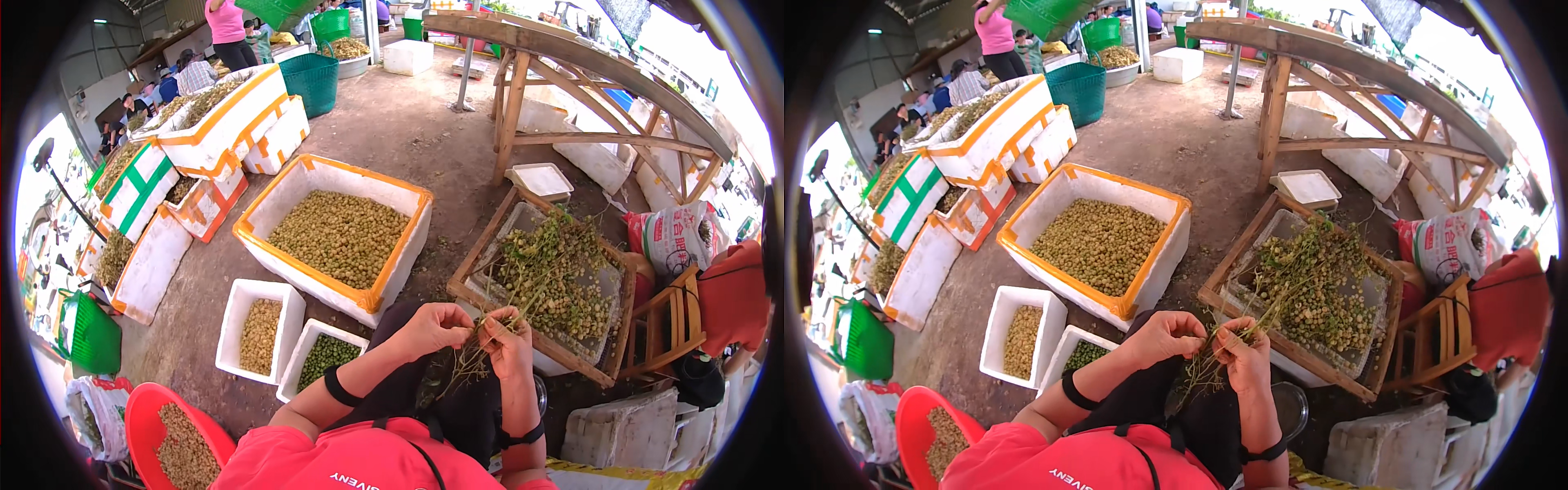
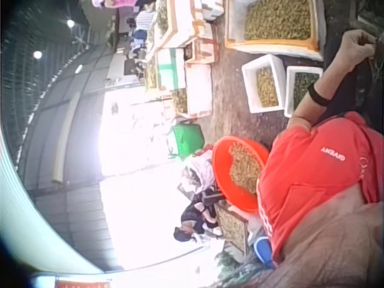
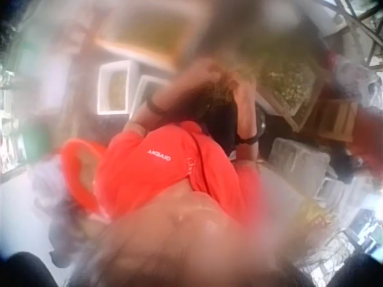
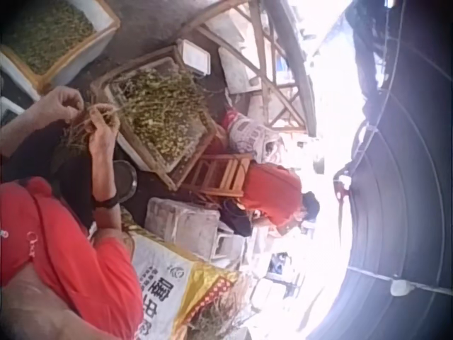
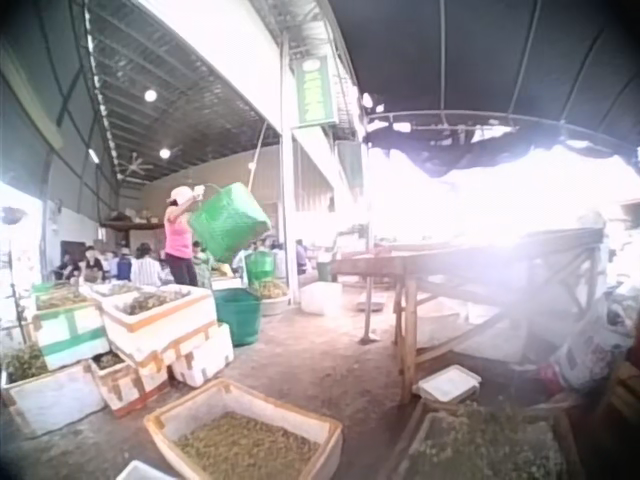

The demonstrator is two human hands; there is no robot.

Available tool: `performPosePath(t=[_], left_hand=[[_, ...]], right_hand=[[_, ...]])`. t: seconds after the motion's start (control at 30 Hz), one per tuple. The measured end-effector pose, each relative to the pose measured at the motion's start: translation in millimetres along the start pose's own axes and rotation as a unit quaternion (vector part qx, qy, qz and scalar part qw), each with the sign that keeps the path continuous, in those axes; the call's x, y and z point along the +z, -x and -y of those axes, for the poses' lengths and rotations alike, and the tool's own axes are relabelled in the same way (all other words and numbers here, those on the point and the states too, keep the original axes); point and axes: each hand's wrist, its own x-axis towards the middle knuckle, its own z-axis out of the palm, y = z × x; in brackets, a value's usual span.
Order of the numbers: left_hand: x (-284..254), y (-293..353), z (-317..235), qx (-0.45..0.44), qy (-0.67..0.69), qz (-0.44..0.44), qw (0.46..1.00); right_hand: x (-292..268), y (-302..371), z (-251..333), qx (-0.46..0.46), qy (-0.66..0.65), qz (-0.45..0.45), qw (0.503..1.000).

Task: Sorting and processing small green fruits from branches into crates.

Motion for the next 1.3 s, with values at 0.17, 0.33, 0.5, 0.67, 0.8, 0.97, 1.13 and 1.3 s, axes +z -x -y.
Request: performPosePath(t=[0.17, 0.33, 0.5, 0.67, 0.8, 0.97, 1.13, 1.3], left_hand=[[-36, 6, 7, -0.027, 0.232, 0.035, 0.972], [-78, 14, 3, -0.032, 0.380, -0.026, 0.924], [-113, 22, 0, 0.018, 0.419, -0.112, 0.901], [-152, 35, 14, 0.057, 0.367, -0.172, 0.912], [-190, 82, 34, -0.065, 0.077, -0.246, 0.964], [-200, 115, 59, -0.141, -0.330, -0.209, 0.910], [-180, 101, 46, -0.095, -0.252, -0.227, 0.936], [-176, 94, 58, -0.103, -0.270, -0.195, 0.937]], right_hand=[[-7, -2, 6, -0.020, -0.059, -0.038, 0.997], [-24, -1, 5, -0.035, -0.104, -0.016, 0.994], [-33, 1, 2, -0.022, -0.124, -0.003, 0.992], [-36, 0, 4, -0.048, -0.166, -0.003, 0.985], [-37, 1, 11, -0.032, -0.204, 0.034, 0.978], [-45, 6, 17, -0.069, -0.198, 0.033, 0.977], [-57, 14, 40, -0.125, 0.094, -0.092, 0.983], [-147, 14, 97, -0.315, 0.417, -0.332, 0.785]])
